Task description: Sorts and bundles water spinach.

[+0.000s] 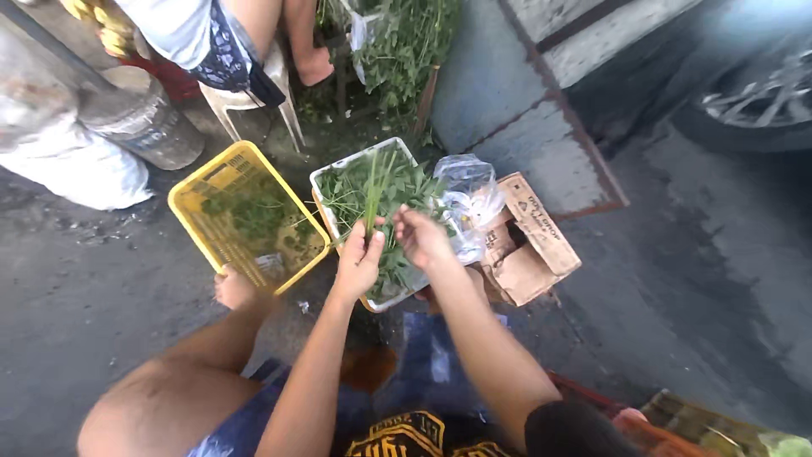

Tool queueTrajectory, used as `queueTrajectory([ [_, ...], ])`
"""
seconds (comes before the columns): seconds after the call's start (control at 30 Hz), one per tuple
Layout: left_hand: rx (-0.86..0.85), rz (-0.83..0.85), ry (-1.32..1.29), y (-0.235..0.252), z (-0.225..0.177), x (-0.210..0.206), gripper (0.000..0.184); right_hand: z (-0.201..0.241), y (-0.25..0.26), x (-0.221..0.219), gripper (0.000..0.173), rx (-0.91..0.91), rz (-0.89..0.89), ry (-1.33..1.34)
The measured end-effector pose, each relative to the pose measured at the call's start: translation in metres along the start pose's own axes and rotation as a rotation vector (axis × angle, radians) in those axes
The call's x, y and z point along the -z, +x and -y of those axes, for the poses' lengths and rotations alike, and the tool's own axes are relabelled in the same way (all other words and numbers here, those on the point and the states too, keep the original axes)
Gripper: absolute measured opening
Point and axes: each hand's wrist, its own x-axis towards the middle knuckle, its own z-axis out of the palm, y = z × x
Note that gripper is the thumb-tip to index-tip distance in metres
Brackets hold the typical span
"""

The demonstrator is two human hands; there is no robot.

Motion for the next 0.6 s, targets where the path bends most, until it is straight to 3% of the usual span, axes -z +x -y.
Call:
queueTrajectory([
  [0.17,0.033,-0.077,-0.026,-0.004,-0.008,0.002,0.03,-0.037,-0.035,-0.013,0.025,-0.053,0.06,0.039],
  [0.3,0.009,-0.104,0.013,-0.008,-0.011,0.011,0.025,-0.051,-0.052,-0.021,0.012,0.141,0.044,-0.227],
  [0.47,0.03,-0.129,0.033,-0.01,-0.016,0.017,0.031,-0.055,-0.054,-0.02,0.012,0.424,0.099,-0.693],
  [0.6,0.099,-0.13,-0.048,-0.013,-0.019,0.028,0.037,-0.06,-0.062,-0.03,0.015,0.507,0.148,-0.856],
])
